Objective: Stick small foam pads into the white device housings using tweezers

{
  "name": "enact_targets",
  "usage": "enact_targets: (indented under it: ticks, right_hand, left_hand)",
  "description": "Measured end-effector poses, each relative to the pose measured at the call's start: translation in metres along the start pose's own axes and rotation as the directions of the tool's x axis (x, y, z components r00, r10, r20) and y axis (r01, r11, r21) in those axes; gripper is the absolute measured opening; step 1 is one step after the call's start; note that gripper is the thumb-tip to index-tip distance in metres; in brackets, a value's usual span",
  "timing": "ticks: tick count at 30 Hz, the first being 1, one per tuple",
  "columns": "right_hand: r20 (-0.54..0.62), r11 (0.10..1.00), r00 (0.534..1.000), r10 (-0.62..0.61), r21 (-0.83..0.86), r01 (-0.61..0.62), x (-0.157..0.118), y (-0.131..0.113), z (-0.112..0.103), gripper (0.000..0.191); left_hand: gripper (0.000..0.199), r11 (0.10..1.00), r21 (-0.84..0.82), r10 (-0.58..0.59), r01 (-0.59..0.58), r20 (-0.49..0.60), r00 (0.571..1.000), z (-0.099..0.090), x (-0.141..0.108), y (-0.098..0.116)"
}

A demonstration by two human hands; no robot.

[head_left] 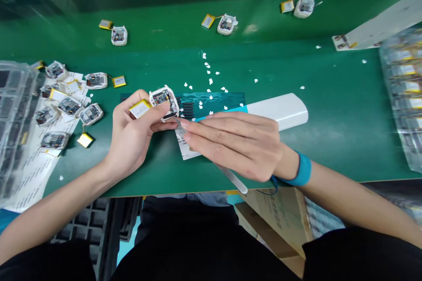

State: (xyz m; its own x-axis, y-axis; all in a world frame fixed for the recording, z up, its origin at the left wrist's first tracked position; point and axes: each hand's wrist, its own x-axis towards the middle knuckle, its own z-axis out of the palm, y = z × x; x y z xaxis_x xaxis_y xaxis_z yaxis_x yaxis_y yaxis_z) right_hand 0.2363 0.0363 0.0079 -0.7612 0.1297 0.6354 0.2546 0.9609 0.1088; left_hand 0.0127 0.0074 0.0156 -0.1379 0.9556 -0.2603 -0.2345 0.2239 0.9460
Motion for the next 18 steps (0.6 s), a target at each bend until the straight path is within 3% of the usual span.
enact_targets:
  ticks: [7,10,18]
  right_hand:
    - [0.041,0.979,0.991,0.125,0.156,-0.13,-0.0015,-0.002,-0.0058,0.024]
    - [0.03,0.958,0.982,0.186,0.215,-0.188,-0.0037,-0.0012,-0.0073,0.03]
    - [-0.005,0.953,0.972,0.235,0.196,-0.229,-0.0035,-0.0004,-0.0026,0.028]
  left_hand:
    - [0.017,0.991,0.08,0.107,-0.108,0.015,0.994,0.0009,-0.0025,-0.0008]
    - [0.027,0.98,0.128,0.152,-0.153,0.02,0.988,0.0005,-0.0026,0.0004]
    - [0.029,0.981,0.118,0.148,-0.154,0.056,0.987,0.0006,-0.0036,-0.0008]
